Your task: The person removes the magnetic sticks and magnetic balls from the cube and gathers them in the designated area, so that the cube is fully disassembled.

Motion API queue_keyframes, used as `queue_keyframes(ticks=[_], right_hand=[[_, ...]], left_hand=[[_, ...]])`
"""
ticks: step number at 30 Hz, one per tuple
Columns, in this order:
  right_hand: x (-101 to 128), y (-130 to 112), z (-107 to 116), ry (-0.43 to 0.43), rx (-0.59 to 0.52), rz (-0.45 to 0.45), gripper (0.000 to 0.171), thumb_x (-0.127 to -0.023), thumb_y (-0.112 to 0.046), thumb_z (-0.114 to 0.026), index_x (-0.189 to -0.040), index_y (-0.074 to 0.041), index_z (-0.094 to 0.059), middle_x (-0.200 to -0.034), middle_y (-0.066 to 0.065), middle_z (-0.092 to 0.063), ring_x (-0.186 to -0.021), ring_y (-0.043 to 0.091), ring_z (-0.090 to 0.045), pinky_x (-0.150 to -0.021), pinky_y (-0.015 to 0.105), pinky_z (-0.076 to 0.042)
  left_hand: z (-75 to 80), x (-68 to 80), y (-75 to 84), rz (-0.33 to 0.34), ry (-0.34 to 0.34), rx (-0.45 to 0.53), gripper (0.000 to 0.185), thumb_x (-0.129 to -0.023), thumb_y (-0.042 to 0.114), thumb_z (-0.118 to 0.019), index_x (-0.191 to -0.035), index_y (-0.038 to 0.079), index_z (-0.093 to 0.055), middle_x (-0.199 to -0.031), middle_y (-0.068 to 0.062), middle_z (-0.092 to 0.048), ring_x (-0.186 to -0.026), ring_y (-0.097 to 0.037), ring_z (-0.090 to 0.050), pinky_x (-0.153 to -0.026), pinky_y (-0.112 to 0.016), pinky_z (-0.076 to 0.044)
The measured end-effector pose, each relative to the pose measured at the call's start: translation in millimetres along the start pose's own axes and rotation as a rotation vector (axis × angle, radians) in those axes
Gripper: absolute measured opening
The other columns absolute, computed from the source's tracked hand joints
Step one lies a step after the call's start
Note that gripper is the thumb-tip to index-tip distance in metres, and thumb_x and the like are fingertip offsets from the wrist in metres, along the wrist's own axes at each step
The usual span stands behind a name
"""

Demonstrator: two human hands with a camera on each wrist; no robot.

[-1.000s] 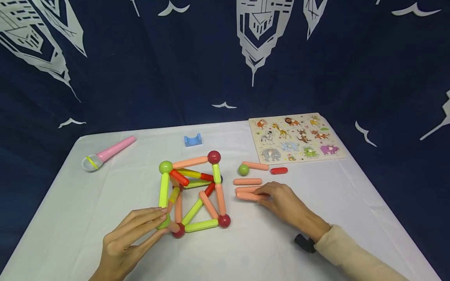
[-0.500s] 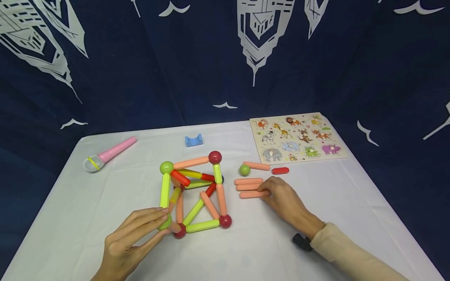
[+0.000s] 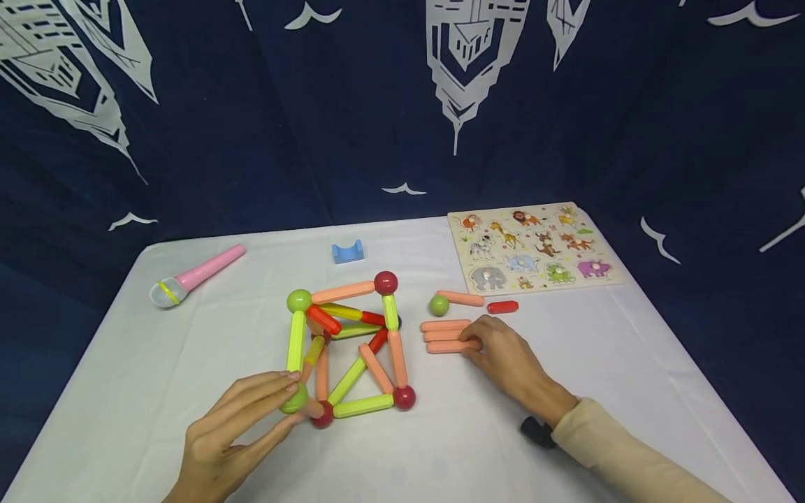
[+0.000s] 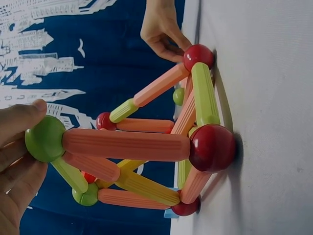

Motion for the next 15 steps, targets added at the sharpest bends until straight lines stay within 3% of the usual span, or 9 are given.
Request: queue_keyframes(ticks=[3,6,9,12,15], right_hand=[[-1.0,-0.3,0.9,-0.001,0.007,-0.018,0.023,-0.076,-0.009,-0.085,-0.095,-0.009,-0.072,-0.092,-0.001,-0.065,-0.082,0.016,-0.059,-0.075,0.039,-0.054],[-1.8,-0.6,1.4,-0.007,0.004,-0.031,0.023,-0.077,-0.009,-0.085,-0.096,-0.009,-0.072,-0.093,0.0,-0.065,-0.083,0.017,-0.06,-0.076,0.04,-0.054],[-2.0,-0.9,1.3,-0.013,0.006,-0.036,0.023,-0.077,-0.008,-0.084,-0.097,-0.008,-0.072,-0.094,0.001,-0.065,-0.084,0.019,-0.06,-0.077,0.041,-0.054],[-1.0,-1.0,1.5,-0.012,0.018,-0.046,0.025,-0.077,-0.008,-0.085,-0.098,-0.008,-0.072,-0.097,0.003,-0.065,-0.087,0.021,-0.06,-0.079,0.043,-0.055],[-0.4,-5.1,2.5,-0.019,0.027,-0.058,0.027,-0.077,-0.011,-0.085,-0.101,-0.007,-0.072,-0.099,0.005,-0.065,-0.09,0.023,-0.062,-0.079,0.045,-0.056]], left_hand=[[4.2,-2.7,-0.5,-0.001,0.02,0.017,0.032,-0.09,0.019,-0.073,-0.105,-0.009,-0.072,-0.108,-0.019,-0.07,-0.103,-0.028,-0.064,-0.095,-0.023,-0.051],[12.7,-6.0,-11.6,0.063,0.028,0.03,0.03,-0.089,0.015,-0.074,-0.107,-0.009,-0.071,-0.11,-0.02,-0.07,-0.106,-0.027,-0.064,-0.095,-0.025,-0.051],[22.8,-12.9,-36.9,0.214,0.021,0.055,0.025,-0.086,0.0,-0.074,-0.11,-0.006,-0.071,-0.113,-0.017,-0.07,-0.109,-0.024,-0.063,-0.096,-0.026,-0.05],[28.4,-22.7,-69.8,0.398,-0.004,0.131,0.033,-0.085,-0.011,-0.07,-0.116,-0.001,-0.07,-0.118,-0.013,-0.068,-0.112,-0.021,-0.062,-0.097,-0.027,-0.051],[26.5,-30.9,-98.3,0.553,-0.053,0.235,0.032,-0.092,-0.005,-0.065,-0.122,0.003,-0.068,-0.124,-0.01,-0.066,-0.117,-0.02,-0.06,-0.098,-0.028,-0.05]])
Point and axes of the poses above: each hand's wrist, its own x-axis away from the middle knuckle, its own z-axis out of the back of the hand, y = z × x, the point moved 6 cm from there along -x, towards the middle knuckle
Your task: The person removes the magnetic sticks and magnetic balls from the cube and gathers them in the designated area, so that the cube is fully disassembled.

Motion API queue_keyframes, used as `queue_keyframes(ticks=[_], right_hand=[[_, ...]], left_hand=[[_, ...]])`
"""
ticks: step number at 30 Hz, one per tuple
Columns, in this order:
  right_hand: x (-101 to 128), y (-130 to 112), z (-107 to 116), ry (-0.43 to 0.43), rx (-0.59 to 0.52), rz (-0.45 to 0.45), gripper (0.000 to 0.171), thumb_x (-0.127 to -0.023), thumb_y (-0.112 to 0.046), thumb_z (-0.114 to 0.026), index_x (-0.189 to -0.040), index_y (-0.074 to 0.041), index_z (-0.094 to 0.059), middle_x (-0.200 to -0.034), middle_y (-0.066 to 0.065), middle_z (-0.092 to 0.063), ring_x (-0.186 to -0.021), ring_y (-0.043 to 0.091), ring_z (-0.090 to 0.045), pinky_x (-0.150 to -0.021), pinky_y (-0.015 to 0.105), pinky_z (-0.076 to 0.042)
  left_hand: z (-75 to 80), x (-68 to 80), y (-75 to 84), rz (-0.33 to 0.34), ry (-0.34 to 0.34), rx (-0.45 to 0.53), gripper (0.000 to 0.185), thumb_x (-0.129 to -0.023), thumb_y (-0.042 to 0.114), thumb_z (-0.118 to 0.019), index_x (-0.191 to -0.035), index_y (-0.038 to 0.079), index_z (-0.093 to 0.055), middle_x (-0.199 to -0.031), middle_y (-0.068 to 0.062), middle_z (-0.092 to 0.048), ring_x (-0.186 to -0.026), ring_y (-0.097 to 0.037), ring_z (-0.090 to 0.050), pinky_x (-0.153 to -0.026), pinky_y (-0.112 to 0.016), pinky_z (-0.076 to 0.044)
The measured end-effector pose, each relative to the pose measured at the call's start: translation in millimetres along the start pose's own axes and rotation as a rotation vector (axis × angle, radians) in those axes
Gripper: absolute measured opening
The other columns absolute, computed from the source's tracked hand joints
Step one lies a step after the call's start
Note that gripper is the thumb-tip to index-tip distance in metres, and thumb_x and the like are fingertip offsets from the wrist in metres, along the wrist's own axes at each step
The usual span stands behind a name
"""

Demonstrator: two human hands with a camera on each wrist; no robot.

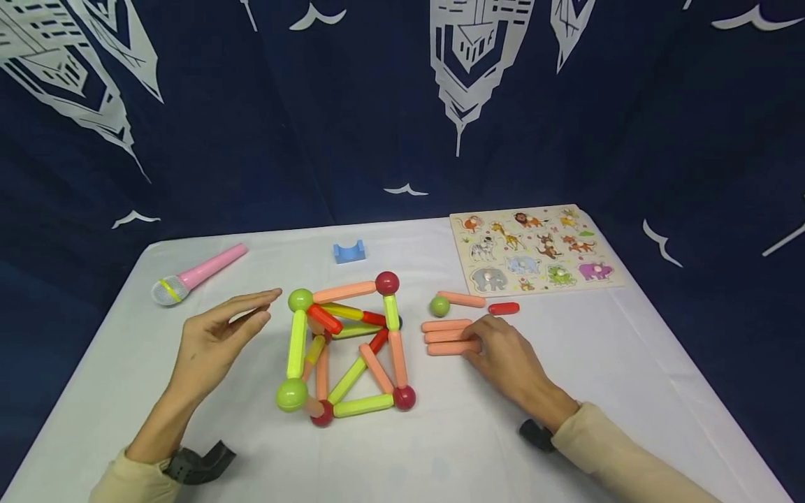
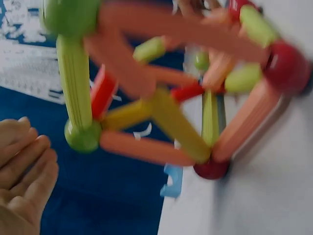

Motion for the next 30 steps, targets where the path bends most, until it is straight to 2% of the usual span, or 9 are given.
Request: queue_keyframes(ticks=[3,6,11,13,16,17,20,23,30], right_hand=[[-0.4,-11.8,4.8,0.006,-0.013,-0.007,0.031,-0.078,-0.011,-0.085,-0.106,-0.007,-0.072,-0.102,0.006,-0.065,-0.094,0.027,-0.063,-0.081,0.048,-0.056],[-1.3,-36.1,13.6,0.051,-0.112,0.053,0.035,-0.078,-0.007,-0.084,-0.11,-0.007,-0.071,-0.107,0.006,-0.068,-0.098,0.025,-0.065,-0.083,0.044,-0.058],[-6.9,-94.4,22.6,0.109,-0.325,0.224,0.035,-0.082,-0.008,-0.081,-0.116,-0.008,-0.073,-0.11,0.001,-0.072,-0.099,0.013,-0.068,-0.08,0.031,-0.059],[-14.4,-116.8,19.9,0.065,-0.398,0.237,0.038,-0.085,-0.013,-0.079,-0.121,-0.008,-0.071,-0.097,-0.001,-0.074,-0.084,0.009,-0.069,-0.066,0.024,-0.058],[-28.8,-143.4,10.3,-0.011,-0.484,0.22,0.043,-0.088,-0.019,-0.077,-0.129,-0.009,-0.066,-0.099,0.0,-0.074,-0.062,0.007,-0.062,-0.047,0.02,-0.048],[-33.4,-149.9,6.3,-0.034,-0.511,0.209,0.045,-0.089,-0.02,-0.076,-0.131,-0.009,-0.064,-0.101,0.002,-0.074,-0.062,0.008,-0.063,-0.045,0.02,-0.046],[-44.6,-162.4,-4.2,-0.057,-0.531,0.195,0.048,-0.089,-0.02,-0.076,-0.134,-0.01,-0.062,-0.118,0.005,-0.07,-0.072,0.009,-0.068,-0.044,0.019,-0.047],[-50.5,-166.3,-11.3,-0.045,-0.538,0.205,0.049,-0.088,-0.018,-0.076,-0.134,-0.009,-0.062,-0.119,0.006,-0.069,-0.088,0.009,-0.07,-0.049,0.018,-0.051],[-49.7,-166.0,-13.4,-0.001,-0.514,0.241,0.038,-0.091,-0.015,-0.073,-0.129,-0.01,-0.067,-0.117,0.002,-0.07,-0.073,0.004,-0.062,-0.042,0.019,-0.045]], left_hand=[[-2.7,-14.4,-14.4,0.085,-0.09,0.067,0.031,-0.095,0.004,-0.064,-0.126,0.005,-0.066,-0.13,-0.008,-0.063,-0.124,-0.02,-0.056,-0.101,-0.029,-0.047],[-7.9,-20.3,-22.4,0.134,-0.156,0.105,0.032,-0.097,0.008,-0.063,-0.129,0.005,-0.064,-0.132,-0.007,-0.061,-0.128,-0.02,-0.053,-0.103,-0.029,-0.046],[-10.1,-23.2,-28.0,0.178,-0.162,0.074,0.032,-0.096,0.014,-0.066,-0.128,0.008,-0.066,-0.131,-0.004,-0.063,-0.129,-0.017,-0.052,-0.1,-0.028,-0.048],[-8.8,-23.6,-29.7,0.196,-0.147,0.055,0.032,-0.094,0.016,-0.069,-0.126,0.01,-0.068,-0.129,-0.002,-0.064,-0.128,-0.016,-0.052,-0.099,-0.027,-0.049],[-7.2,-24.0,-31.8,0.213,-0.13,0.043,0.031,-0.092,0.017,-0.071,-0.123,0.012,-0.07,-0.126,-0.001,-0.066,-0.127,-0.015,-0.053,-0.098,-0.027,-0.049],[-7.3,-24.1,-32.1,0.216,-0.129,0.044,0.032,-0.092,0.017,-0.072,-0.123,0.011,-0.07,-0.126,-0.002,-0.066,-0.127,-0.016,-0.053,-0.098,-0.027,-0.049],[-8.5,-25.6,-33.3,0.218,-0.123,0.04,0.032,-0.091,0.018,-0.073,-0.122,0.01,-0.071,-0.124,-0.003,-0.067,-0.125,-0.017,-0.055,-0.096,-0.027,-0.051],[-10.8,-27.6,-33.5,0.218,-0.117,0.04,0.032,-0.09,0.018,-0.075,-0.12,0.009,-0.072,-0.122,-0.004,-0.068,-0.123,-0.018,-0.057,-0.094,-0.028,-0.053],[-15.6,-31.1,-29.8,0.199,-0.094,0.001,0.029,-0.087,0.017,-0.077,-0.116,0.011,-0.074,-0.118,-0.003,-0.07,-0.116,-0.016,-0.061,-0.089,-0.027,-0.055]])
Point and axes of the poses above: each hand's wrist, its own x-axis away from the middle knuckle, its own z-axis out of the back of the hand, y = z × x, the point moved 6 cm from there along -x, towards the middle knuckle
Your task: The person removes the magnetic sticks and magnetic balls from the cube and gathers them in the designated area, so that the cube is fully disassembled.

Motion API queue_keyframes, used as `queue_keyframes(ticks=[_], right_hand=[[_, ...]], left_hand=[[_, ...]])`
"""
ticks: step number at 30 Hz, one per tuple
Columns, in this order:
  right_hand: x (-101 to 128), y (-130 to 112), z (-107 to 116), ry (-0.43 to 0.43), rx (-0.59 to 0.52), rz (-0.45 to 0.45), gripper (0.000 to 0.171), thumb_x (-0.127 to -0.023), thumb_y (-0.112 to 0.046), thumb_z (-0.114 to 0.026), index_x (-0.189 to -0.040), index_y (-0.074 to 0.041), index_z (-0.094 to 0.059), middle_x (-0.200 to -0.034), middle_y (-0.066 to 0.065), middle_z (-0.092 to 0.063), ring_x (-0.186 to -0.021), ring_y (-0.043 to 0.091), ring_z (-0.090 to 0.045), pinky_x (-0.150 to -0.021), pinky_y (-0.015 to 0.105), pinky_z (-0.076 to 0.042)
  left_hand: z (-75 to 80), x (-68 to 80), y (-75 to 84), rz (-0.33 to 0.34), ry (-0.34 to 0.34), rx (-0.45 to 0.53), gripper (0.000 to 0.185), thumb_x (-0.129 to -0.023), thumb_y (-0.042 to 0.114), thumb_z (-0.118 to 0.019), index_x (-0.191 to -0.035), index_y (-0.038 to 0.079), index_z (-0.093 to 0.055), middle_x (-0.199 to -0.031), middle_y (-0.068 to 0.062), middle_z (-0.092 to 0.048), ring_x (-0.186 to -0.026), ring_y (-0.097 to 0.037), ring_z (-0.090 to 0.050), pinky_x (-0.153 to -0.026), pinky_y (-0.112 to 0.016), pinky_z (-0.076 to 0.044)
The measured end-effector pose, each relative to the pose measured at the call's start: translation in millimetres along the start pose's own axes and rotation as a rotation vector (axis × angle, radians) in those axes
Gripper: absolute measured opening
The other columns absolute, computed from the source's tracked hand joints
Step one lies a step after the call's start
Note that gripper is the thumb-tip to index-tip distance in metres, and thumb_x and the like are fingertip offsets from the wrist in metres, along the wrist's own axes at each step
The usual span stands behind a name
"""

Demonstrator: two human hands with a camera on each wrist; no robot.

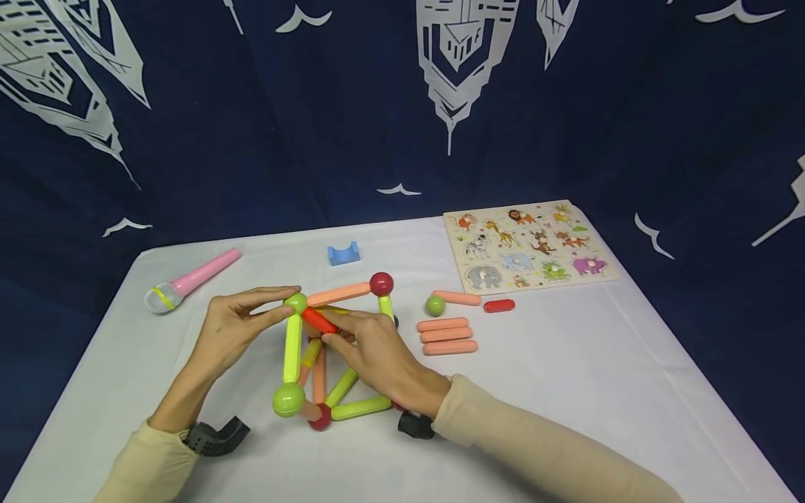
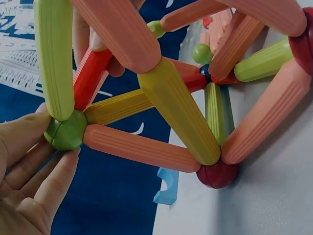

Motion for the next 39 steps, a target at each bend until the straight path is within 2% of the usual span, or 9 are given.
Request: queue_keyframes(ticks=[4,6,9,13,17,21,26,32,39], right_hand=[[8.6,-1.7,1.9,-0.022,0.022,-0.011,0.034,-0.093,-0.016,-0.071,-0.126,-0.007,-0.068,-0.114,0.003,-0.07,-0.059,0.004,-0.052,-0.042,0.019,-0.042],[14.9,-1.9,6.2,-0.036,0.018,-0.025,0.035,-0.093,-0.016,-0.071,-0.126,-0.008,-0.068,-0.101,0.002,-0.071,-0.051,0.004,-0.049,-0.04,0.02,-0.041],[26.0,1.7,19.6,-0.03,0.019,-0.053,0.038,-0.091,-0.015,-0.073,-0.128,-0.011,-0.067,-0.092,-0.003,-0.068,-0.059,0.004,-0.055,-0.045,0.02,-0.046],[47.0,17.4,45.7,0.024,0.055,-0.104,0.042,-0.086,-0.009,-0.077,-0.127,-0.01,-0.066,-0.106,-0.003,-0.071,-0.085,0.007,-0.066,-0.066,0.023,-0.058],[71.6,41.0,72.4,0.058,0.107,-0.196,0.04,-0.082,-0.002,-0.079,-0.119,-0.01,-0.066,-0.108,-0.001,-0.071,-0.091,0.012,-0.07,-0.079,0.029,-0.059],[94.1,69.8,88.2,0.01,0.138,-0.315,0.033,-0.082,0.0,-0.078,-0.112,-0.01,-0.068,-0.106,0.001,-0.07,-0.088,0.013,-0.069,-0.077,0.028,-0.059],[111.3,100.7,94.2,-0.015,0.166,-0.355,0.028,-0.081,0.002,-0.078,-0.105,-0.008,-0.07,-0.104,0.002,-0.068,-0.087,0.013,-0.069,-0.073,0.023,-0.059],[107.8,118.0,119.6,0.039,0.222,-0.339,0.029,-0.08,0.005,-0.078,-0.106,-0.007,-0.071,-0.107,0.008,-0.066,-0.091,0.023,-0.07,-0.074,0.03,-0.06],[104.7,163.0,157.6,0.034,0.363,-0.454,0.025,-0.083,-0.002,-0.077,-0.107,0.0,-0.071,-0.105,0.017,-0.067,-0.086,0.027,-0.065,-0.07,0.035,-0.059]], left_hand=[[-3.1,0.4,2.1,-0.013,-0.003,-0.008,0.029,-0.088,0.016,-0.076,-0.116,0.009,-0.074,-0.118,-0.003,-0.07,-0.115,-0.015,-0.062,-0.089,-0.027,-0.054],[-4.1,0.7,2.9,-0.018,-0.005,-0.008,0.029,-0.089,0.015,-0.075,-0.117,0.009,-0.073,-0.119,-0.003,-0.069,-0.115,-0.015,-0.062,-0.089,-0.027,-0.054],[-4.6,1.1,3.7,-0.023,-0.004,-0.006,0.029,-0.089,0.015,-0.075,-0.117,0.008,-0.073,-0.119,-0.003,-0.069,-0.116,-0.015,-0.062,-0.09,-0.027,-0.054],[-4.2,0.8,4.2,-0.027,-0.001,-0.011,0.029,-0.089,0.015,-0.075,-0.117,0.009,-0.073,-0.12,-0.002,-0.069,-0.117,-0.015,-0.061,-0.09,-0.027,-0.054],[-2.8,0.5,4.3,-0.023,0.0,-0.026,0.03,-0.089,0.016,-0.075,-0.118,0.011,-0.073,-0.12,-0.001,-0.069,-0.118,-0.014,-0.06,-0.09,-0.026,-0.054],[-0.4,1.2,2.8,-0.008,0.006,-0.022,0.03,-0.089,0.017,-0.075,-0.118,0.011,-0.073,-0.121,-0.001,-0.069,-0.118,-0.014,-0.06,-0.091,-0.025,-0.053],[1.2,3.9,0.6,0.003,0.014,-0.014,0.03,-0.089,0.016,-0.075,-0.118,0.009,-0.072,-0.121,-0.002,-0.069,-0.119,-0.015,-0.059,-0.091,-0.026,-0.053],[0.7,4.9,0.3,0.001,0.017,-0.022,0.03,-0.089,0.017,-0.075,-0.118,0.01,-0.073,-0.121,-0.001,-0.069,-0.12,-0.014,-0.059,-0.091,-0.025,-0.053],[-2.3,3.5,0.8,0.001,0.017,0.001,0.029,-0.089,0.015,-0.075,-0.118,0.009,-0.073,-0.12,-0.002,-0.069,-0.12,-0.014,-0.058,-0.092,-0.025,-0.053]])
Point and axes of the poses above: each hand's wrist, its own x-axis away from the middle knuckle, its own z-axis out of the back of the hand, y = z × x, the point moved 6 cm from there along -x, towards the middle knuckle
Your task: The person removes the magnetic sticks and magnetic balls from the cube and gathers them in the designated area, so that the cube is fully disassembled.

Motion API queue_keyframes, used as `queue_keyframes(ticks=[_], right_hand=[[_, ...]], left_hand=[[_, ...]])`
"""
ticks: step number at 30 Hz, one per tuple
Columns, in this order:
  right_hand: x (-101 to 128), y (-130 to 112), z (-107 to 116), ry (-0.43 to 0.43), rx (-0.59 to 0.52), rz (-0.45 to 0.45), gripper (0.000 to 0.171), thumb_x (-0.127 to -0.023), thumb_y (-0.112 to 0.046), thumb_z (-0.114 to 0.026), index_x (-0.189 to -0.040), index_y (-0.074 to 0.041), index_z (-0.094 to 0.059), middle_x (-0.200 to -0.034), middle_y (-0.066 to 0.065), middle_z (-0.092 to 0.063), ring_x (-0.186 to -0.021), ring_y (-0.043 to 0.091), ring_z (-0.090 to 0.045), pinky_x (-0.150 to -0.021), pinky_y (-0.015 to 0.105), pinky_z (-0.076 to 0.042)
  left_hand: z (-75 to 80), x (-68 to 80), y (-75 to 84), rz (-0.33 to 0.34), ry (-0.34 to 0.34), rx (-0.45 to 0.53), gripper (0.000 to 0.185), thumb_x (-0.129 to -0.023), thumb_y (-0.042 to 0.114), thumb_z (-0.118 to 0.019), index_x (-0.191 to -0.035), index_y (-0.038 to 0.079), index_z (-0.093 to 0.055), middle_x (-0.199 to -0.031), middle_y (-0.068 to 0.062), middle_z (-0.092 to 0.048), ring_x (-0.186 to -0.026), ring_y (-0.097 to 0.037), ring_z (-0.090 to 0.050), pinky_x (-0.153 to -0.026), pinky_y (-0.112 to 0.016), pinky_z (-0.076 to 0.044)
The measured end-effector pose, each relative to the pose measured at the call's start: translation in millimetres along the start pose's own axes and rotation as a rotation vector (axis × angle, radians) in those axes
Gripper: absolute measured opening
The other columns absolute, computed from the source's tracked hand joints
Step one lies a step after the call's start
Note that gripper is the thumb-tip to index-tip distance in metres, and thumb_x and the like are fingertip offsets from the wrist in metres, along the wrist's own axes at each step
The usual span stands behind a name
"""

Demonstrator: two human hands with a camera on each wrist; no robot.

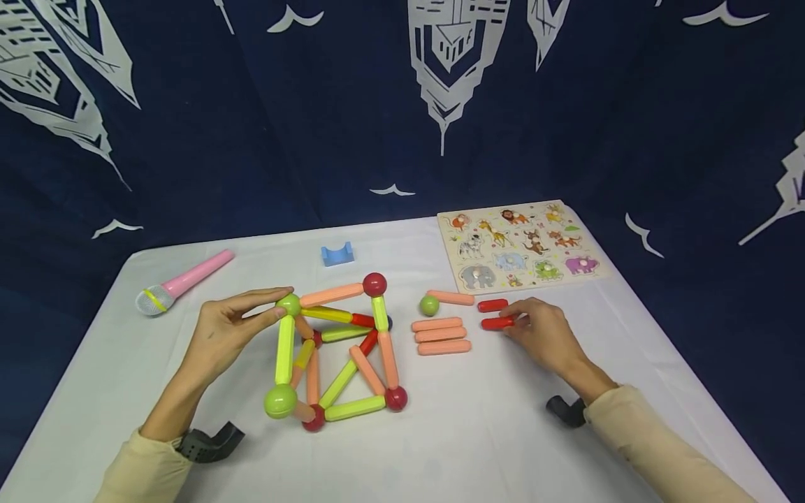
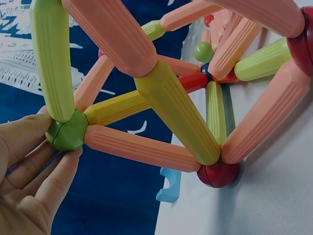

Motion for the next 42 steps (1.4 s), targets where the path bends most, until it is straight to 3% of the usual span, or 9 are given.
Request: queue_keyframes(ticks=[4,9,14,17,21,23,28,33,42], right_hand=[[-3.4,10.6,-4.8,0.035,0.035,0.017,0.025,-0.081,-0.003,-0.079,-0.103,0.001,-0.069,-0.091,0.012,-0.069,-0.077,0.022,-0.063,-0.065,0.03,-0.055],[-7.7,10.3,-5.2,0.107,0.079,0.03,0.027,-0.08,-0.002,-0.079,-0.102,0.004,-0.065,-0.093,0.018,-0.065,-0.077,0.026,-0.062,-0.067,0.041,-0.056],[1.9,-13.8,-3.1,0.18,0.113,0.06,0.027,-0.079,-0.002,-0.079,-0.101,0.003,-0.063,-0.094,0.016,-0.062,-0.078,0.026,-0.06,-0.064,0.039,-0.054],[15.9,-47.1,-17.9,0.089,-0.007,0.11,0.023,-0.08,-0.003,-0.079,-0.1,-0.002,-0.067,-0.088,0.005,-0.064,-0.075,0.018,-0.061,-0.062,0.031,-0.054],[35.9,-93.4,-59.1,-0.191,-0.228,0.132,0.023,-0.082,-0.013,-0.08,-0.102,-0.005,-0.07,-0.085,-0.004,-0.065,-0.073,0.007,-0.061,-0.065,0.022,-0.055],[42.1,-109.7,-76.1,-0.264,-0.274,0.14,0.026,-0.081,-0.014,-0.081,-0.102,-0.005,-0.07,-0.086,-0.004,-0.065,-0.073,0.005,-0.061,-0.066,0.021,-0.056],[41.9,-126.5,-95.7,-0.26,-0.306,0.156,0.027,-0.079,-0.017,-0.084,-0.098,-0.007,-0.068,-0.082,-0.006,-0.064,-0.07,0.004,-0.06,-0.063,0.021,-0.055],[34.7,-128.0,-99.1,-0.262,-0.289,0.173,0.026,-0.08,-0.018,-0.083,-0.097,-0.006,-0.067,-0.08,-0.008,-0.063,-0.07,0.004,-0.06,-0.062,0.021,-0.054],[14.2,-121.7,-92.7,-0.236,-0.245,0.174,0.017,-0.082,-0.012,-0.08,-0.095,-0.006,-0.071,-0.081,-0.006,-0.065,-0.073,0.008,-0.062,-0.065,0.022,-0.054]], left_hand=[[-1.8,-0.8,-0.1,0.002,-0.007,0.007,0.029,-0.09,0.015,-0.074,-0.118,0.008,-0.072,-0.121,-0.003,-0.069,-0.12,-0.015,-0.059,-0.092,-0.026,-0.053],[-1.3,-1.0,-0.8,-0.002,-0.007,0.002,0.029,-0.09,0.016,-0.074,-0.118,0.009,-0.072,-0.121,-0.003,-0.068,-0.117,-0.015,-0.061,-0.091,-0.026,-0.054],[-1.5,-2.0,-1.6,-0.009,-0.036,0.019,0.029,-0.091,0.014,-0.073,-0.12,0.008,-0.071,-0.123,-0.005,-0.067,-0.116,-0.017,-0.062,-0.092,-0.027,-0.053],[-1.2,-2.1,-2.1,-0.012,-0.059,0.038,0.03,-0.092,0.011,-0.071,-0.121,0.007,-0.07,-0.124,-0.007,-0.067,-0.114,-0.018,-0.064,-0.093,-0.027,-0.053],[2.1,-1.1,-1.8,-0.021,-0.063,0.058,0.03,-0.092,0.007,-0.07,-0.122,0.005,-0.069,-0.125,-0.01,-0.066,-0.11,-0.02,-0.066,-0.093,-0.028,-0.053],[3.5,-0.9,-1.7,-0.023,-0.06,0.06,0.03,-0.092,0.006,-0.069,-0.122,0.005,-0.069,-0.125,-0.01,-0.066,-0.109,-0.021,-0.066,-0.093,-0.028,-0.053],[2.5,-1.5,-1.6,-0.025,-0.068,0.058,0.029,-0.092,0.006,-0.069,-0.121,0.005,-0.069,-0.124,-0.009,-0.066,-0.114,-0.021,-0.064,-0.094,-0.028,-0.053],[3.9,2.0,-0.7,-0.02,-0.063,0.035,0.029,-0.092,0.009,-0.07,-0.121,0.006,-0.07,-0.123,-0.008,-0.066,-0.11,-0.019,-0.066,-0.092,-0.028,-0.054],[14.9,30.9,8.9,-0.075,-0.017,0.014,0.028,-0.088,0.003,-0.073,-0.115,0.004,-0.071,-0.119,-0.01,-0.067,-0.113,-0.019,-0.064,-0.086,-0.033,-0.056]])
Point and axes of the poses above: each hand's wrist, its own x-axis away from the middle knuckle, its own z-axis out of the back of the hand, y = z × x, the point moved 6 cm from there along -x, towards the middle knuckle
